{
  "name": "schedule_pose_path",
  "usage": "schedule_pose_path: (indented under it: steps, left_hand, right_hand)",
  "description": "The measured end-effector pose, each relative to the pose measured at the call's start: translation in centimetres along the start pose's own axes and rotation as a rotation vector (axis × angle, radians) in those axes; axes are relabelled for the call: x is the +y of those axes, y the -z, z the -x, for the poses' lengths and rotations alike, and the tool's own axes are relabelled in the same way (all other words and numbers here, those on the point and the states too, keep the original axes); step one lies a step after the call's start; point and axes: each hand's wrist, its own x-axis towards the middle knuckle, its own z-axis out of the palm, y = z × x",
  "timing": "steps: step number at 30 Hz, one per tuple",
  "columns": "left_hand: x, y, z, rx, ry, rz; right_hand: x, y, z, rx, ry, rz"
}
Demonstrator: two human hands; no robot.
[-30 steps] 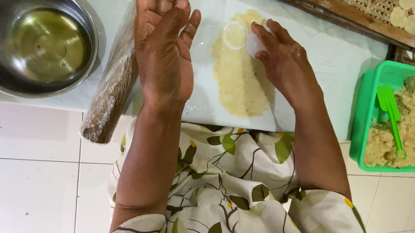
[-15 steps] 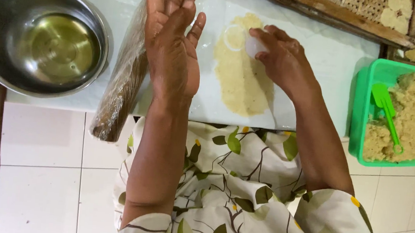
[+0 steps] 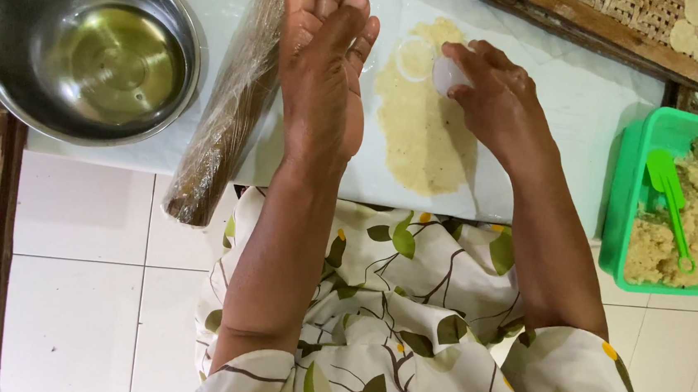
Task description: Rolling out dough, cutting circles with a mold, and filling them to make small pastries.
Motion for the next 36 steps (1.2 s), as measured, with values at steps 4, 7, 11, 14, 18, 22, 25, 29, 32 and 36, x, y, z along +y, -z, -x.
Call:
schedule_pose_path:
  steps: [4,7,11,14,18,22,25,29,32,36]
  left_hand:
    - [0.5,-0.3,0.3,0.027,0.042,-0.006]
    - [0.2,0.4,0.0,-0.042,0.002,0.010]
    - [0.4,0.3,0.1,-0.042,0.000,0.009]
    - [0.4,0.2,0.2,-0.034,0.012,0.013]
    - [-0.3,1.2,-0.4,-0.072,-0.007,0.023]
    - [0.6,1.4,0.0,-0.121,-0.026,0.039]
    - [1.2,1.0,0.1,-0.098,-0.002,0.025]
    - [0.9,1.5,0.2,-0.128,-0.027,0.005]
    - [0.7,1.7,0.1,-0.137,-0.052,0.005]
    - [0.7,2.1,-0.1,-0.155,-0.075,0.040]
  right_hand:
    - [1.2,-0.4,0.0,0.016,0.101,0.037]
    - [0.6,-0.3,-0.3,-0.005,0.068,0.141]
    - [0.5,-0.1,-0.3,0.003,0.044,0.060]
    - [1.7,-1.0,0.1,0.033,0.043,0.002]
    - [1.6,1.2,-0.9,-0.141,-0.128,-0.107]
    - [4.8,3.8,0.9,0.097,0.198,-0.220]
    - [3.7,5.1,1.6,0.170,0.162,-0.196]
    - [4.4,4.0,1.9,0.144,0.159,-0.140]
    - [3.0,3.5,1.5,0.110,0.171,-0.141]
    - [-0.6,2.6,0.7,-0.053,0.135,-0.179]
